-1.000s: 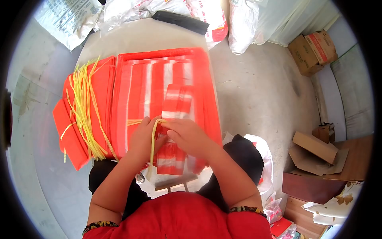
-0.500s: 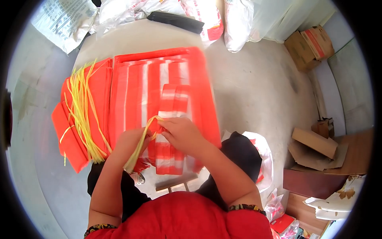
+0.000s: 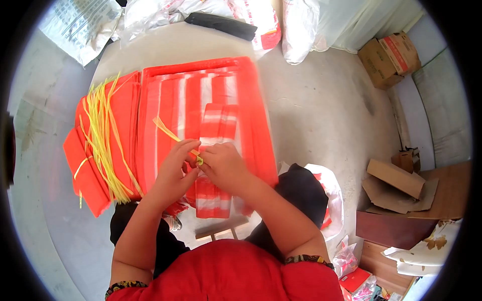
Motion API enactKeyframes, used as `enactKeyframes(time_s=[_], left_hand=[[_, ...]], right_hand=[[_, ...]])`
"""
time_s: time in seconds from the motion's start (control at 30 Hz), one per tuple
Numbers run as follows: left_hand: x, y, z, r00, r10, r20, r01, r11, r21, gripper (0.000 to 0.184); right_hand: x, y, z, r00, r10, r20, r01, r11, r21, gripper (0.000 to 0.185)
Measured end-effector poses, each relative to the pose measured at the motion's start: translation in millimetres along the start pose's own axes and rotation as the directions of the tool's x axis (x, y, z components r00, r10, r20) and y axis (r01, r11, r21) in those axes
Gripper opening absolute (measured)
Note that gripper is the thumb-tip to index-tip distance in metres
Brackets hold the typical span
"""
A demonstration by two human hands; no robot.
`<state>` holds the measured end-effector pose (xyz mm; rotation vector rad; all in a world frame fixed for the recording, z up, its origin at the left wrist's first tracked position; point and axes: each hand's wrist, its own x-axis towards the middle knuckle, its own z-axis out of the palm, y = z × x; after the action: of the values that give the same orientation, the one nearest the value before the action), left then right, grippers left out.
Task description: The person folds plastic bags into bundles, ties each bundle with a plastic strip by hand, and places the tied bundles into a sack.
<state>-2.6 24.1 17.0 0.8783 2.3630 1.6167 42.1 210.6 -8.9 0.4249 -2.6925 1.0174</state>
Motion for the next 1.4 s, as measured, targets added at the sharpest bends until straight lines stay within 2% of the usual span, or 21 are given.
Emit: enactKeyframes(time_s=[0.1,0.2,0.3,0.4,0.5,0.6,0.7,0.8,0.9,1.0,1.1,1.13,1.2,1.4], left_hand=[[2,-14,2,0.996,0.012,0.091,-0.028,0.985,0.171,0.019],[3,-19,4,0.994,-0.068,0.089,0.044,0.968,0.247,0.012],[5,-21,10,0.994,-0.108,0.012,0.103,0.974,0.203,0.010],[8,-22,12,0.991,-0.123,0.047,0.112,0.974,0.195,0.013],[8,-20,13,0.993,-0.042,0.115,0.009,0.961,0.275,0.014],[8,-8,7,0.989,0.053,0.135,-0.091,0.952,0.293,0.009],[8,-9,5,0.989,0.020,0.144,-0.050,0.976,0.210,0.008],[9,-14,6,0.988,-0.032,0.150,0.014,0.993,0.120,0.013],[11,-16,2,0.982,-0.059,0.179,0.041,0.994,0.101,0.016],[10,-28,5,0.992,-0.013,0.129,0.002,0.997,0.083,0.010],[9,-24,3,0.976,-0.212,0.042,0.211,0.977,0.041,0.012],[9,-26,2,0.983,-0.181,0.023,0.170,0.956,0.239,0.013],[10,-29,-1,0.994,-0.109,0.004,0.085,0.796,0.599,0.014],[12,-25,1,0.966,-0.207,0.152,0.029,0.676,0.736,0.022]], right_hand=[[-1,1,0,1.000,0.015,0.023,-0.016,0.999,0.031,0.008],[0,-7,-14,0.994,0.088,0.069,-0.096,0.987,0.126,0.013],[-4,-21,-22,0.968,0.251,-0.003,-0.250,0.965,0.079,0.017],[-7,0,-16,0.989,-0.137,-0.047,0.129,0.980,-0.149,0.026],[-7,-5,-16,0.963,-0.238,-0.126,0.198,0.943,-0.267,0.022],[-9,-1,-15,0.997,-0.054,-0.055,0.037,0.961,-0.275,0.015],[-8,6,-14,1.000,-0.019,-0.024,0.016,0.994,-0.108,0.011],[-5,8,-16,0.999,0.013,-0.037,-0.006,0.982,0.186,0.011],[-1,-8,-26,0.997,0.077,0.025,-0.079,0.990,0.114,0.009],[-5,2,-18,0.999,0.005,-0.040,-0.008,0.998,-0.062,0.011],[-5,5,-14,0.984,-0.039,-0.173,0.012,0.988,-0.156,0.016],[-7,7,-13,0.988,-0.026,-0.152,-0.004,0.981,-0.194,0.017],[-12,11,-14,0.994,0.000,-0.109,-0.030,0.963,-0.269,0.021],[-19,13,-19,0.991,-0.018,-0.130,-0.021,0.956,-0.292,0.020]])
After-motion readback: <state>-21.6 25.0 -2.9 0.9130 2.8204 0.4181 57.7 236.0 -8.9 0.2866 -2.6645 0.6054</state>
